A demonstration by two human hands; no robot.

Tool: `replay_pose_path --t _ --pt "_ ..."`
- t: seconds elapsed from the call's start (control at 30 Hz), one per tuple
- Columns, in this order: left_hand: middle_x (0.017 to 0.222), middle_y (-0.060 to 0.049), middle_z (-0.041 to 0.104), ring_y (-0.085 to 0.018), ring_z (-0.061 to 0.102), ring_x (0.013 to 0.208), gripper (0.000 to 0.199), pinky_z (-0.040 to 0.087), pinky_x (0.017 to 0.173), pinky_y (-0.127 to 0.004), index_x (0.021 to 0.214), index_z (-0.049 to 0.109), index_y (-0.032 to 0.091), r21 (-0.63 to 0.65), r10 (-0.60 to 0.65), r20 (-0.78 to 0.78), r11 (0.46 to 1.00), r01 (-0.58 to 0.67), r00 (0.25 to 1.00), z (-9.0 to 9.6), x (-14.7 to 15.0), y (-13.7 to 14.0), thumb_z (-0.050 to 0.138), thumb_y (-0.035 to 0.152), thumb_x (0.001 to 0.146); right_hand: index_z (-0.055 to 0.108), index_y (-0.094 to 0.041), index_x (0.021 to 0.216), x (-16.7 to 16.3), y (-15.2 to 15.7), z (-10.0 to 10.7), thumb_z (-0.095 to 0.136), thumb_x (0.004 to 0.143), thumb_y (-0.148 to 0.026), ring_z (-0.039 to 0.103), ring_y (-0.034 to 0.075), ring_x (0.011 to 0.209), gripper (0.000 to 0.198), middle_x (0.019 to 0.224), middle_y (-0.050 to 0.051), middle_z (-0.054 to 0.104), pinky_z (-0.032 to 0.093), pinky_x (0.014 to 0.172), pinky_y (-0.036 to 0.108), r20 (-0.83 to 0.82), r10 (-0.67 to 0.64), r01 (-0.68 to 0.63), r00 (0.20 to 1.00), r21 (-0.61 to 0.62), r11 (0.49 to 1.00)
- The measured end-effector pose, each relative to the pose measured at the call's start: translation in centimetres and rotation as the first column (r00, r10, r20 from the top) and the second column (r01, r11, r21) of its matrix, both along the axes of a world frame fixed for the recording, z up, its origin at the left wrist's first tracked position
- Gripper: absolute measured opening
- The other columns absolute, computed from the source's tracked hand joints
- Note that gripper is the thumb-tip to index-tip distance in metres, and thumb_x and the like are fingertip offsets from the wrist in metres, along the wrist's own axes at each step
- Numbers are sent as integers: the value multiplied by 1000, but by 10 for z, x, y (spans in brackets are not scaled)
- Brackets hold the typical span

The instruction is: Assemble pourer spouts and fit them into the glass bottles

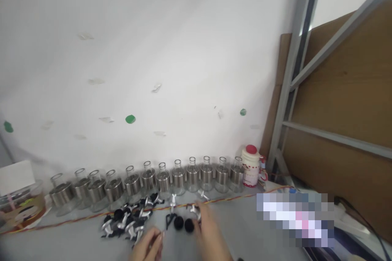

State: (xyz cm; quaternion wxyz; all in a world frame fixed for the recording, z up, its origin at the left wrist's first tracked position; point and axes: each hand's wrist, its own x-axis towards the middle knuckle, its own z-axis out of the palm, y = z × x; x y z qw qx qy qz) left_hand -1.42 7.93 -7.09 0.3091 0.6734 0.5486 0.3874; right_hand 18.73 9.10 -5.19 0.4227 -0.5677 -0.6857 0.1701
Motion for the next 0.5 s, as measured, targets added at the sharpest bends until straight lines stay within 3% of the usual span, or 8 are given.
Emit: replay_pose_path --t 0.03,0.1,0.17,0.27,0.37,0.43,0.5 --pt "61 1 55 -15 56 58 28 44 57 -24 67 48 21 130 17 -186 991 7 982 4 -3 7 33 38 85 45 -12 116 6 3 2 42 77 -17 54 24 107 40 116 16 58 41 92 38 -41 -67 67 997 9 998" --pt "81 -5 62 -19 60 79 23 47 71 -31 78 58 20 297 112 -491 954 45 864 10 -8 20 36 24 84 46 -13 112 12 7 5 44 75 -18 57 24 101 37 111 16 60 44 88 38 -93 -119 120 988 3 993" --pt "89 -7 63 -23 59 88 23 46 77 -35 82 64 20 328 146 -590 942 71 794 12 -9 30 40 17 82 50 -15 102 12 7 8 46 73 -17 61 23 91 30 99 13 64 47 82 36 -108 -110 112 988 5 994" --pt "89 -8 65 -24 59 89 26 48 76 -37 86 67 20 313 126 -617 945 96 777 10 -8 36 43 14 80 56 -18 94 5 3 13 46 70 -12 61 20 86 26 90 8 64 47 79 32 -90 -28 33 996 58 998" --pt "92 -10 65 -25 59 93 28 47 80 -38 98 65 18 313 130 -628 945 96 767 10 -9 34 43 15 81 60 -21 96 1 -2 16 43 71 -8 58 19 93 32 98 7 62 45 84 30 -41 61 -57 997 89 994" --pt "97 -10 64 -24 57 97 30 45 84 -38 106 61 17 320 124 -589 943 90 798 13 -12 29 42 22 83 58 -21 105 0 -5 16 42 72 -6 57 19 99 40 104 7 61 43 88 31 -12 100 -99 995 69 993" --pt "93 -8 64 -21 58 93 30 45 83 -34 100 61 18 293 70 -499 952 93 864 17 -14 21 37 31 86 52 -20 116 -4 -9 14 42 71 -5 56 19 103 48 108 8 61 42 90 31 8 156 -156 988 19 988"
